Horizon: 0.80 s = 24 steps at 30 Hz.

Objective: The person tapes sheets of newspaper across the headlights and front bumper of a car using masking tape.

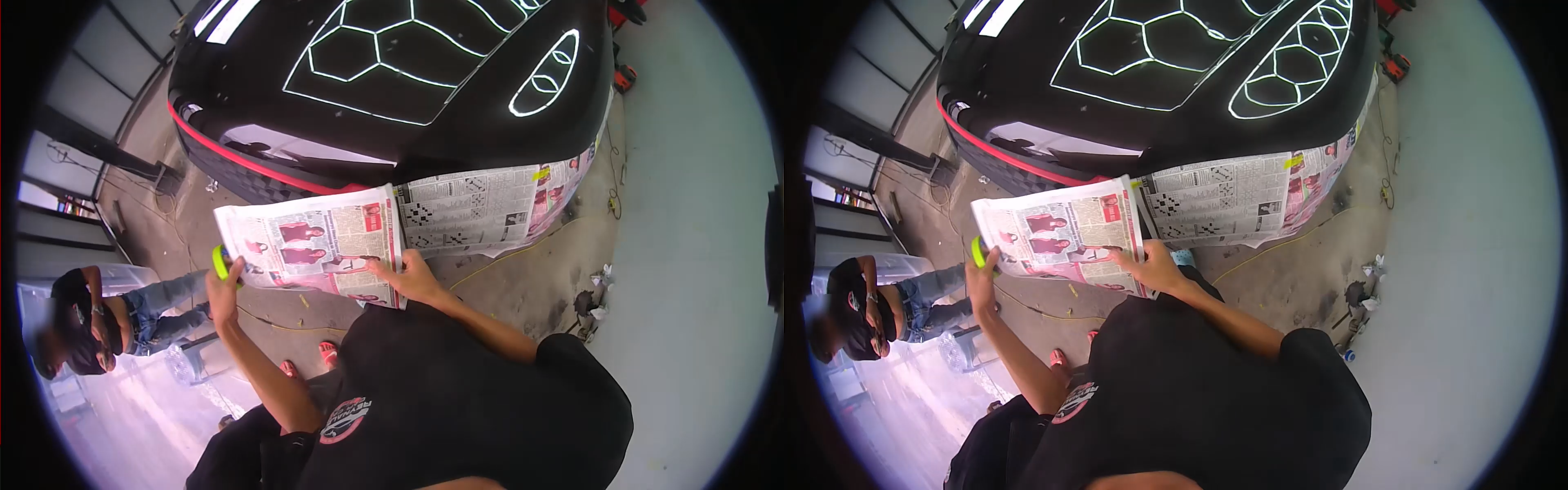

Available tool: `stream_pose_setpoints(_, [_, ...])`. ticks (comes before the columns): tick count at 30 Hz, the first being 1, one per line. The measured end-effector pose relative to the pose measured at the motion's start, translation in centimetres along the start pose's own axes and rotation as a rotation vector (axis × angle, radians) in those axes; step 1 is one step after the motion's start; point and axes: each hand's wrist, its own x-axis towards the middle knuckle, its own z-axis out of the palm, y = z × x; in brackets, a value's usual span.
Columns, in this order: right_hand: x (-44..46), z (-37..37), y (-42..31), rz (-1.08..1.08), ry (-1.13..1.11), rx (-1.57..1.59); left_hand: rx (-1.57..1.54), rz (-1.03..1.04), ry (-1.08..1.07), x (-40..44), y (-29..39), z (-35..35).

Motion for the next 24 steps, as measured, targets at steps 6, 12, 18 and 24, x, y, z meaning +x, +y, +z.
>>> stream_pose_setpoints(6, [-0.2,-2.0,2.5,0.108,0.104,-0.024,-0.043,-0.047,-0.108,2.6,-4.7,4.4])
stream_pose_setpoints(12, [0.1,-2.3,4.6,0.168,0.143,0.001,-0.057,-0.065,-0.139,3.4,-4.7,5.3])
stream_pose_setpoints(18, [0.8,-2.3,4.9,0.174,0.099,0.025,-0.012,-0.071,-0.109,4.0,-4.9,4.3])
stream_pose_setpoints(24, [1.8,-1.9,3.9,0.217,0.096,0.112,-0.052,-0.056,-0.094,3.5,-3.1,3.3])
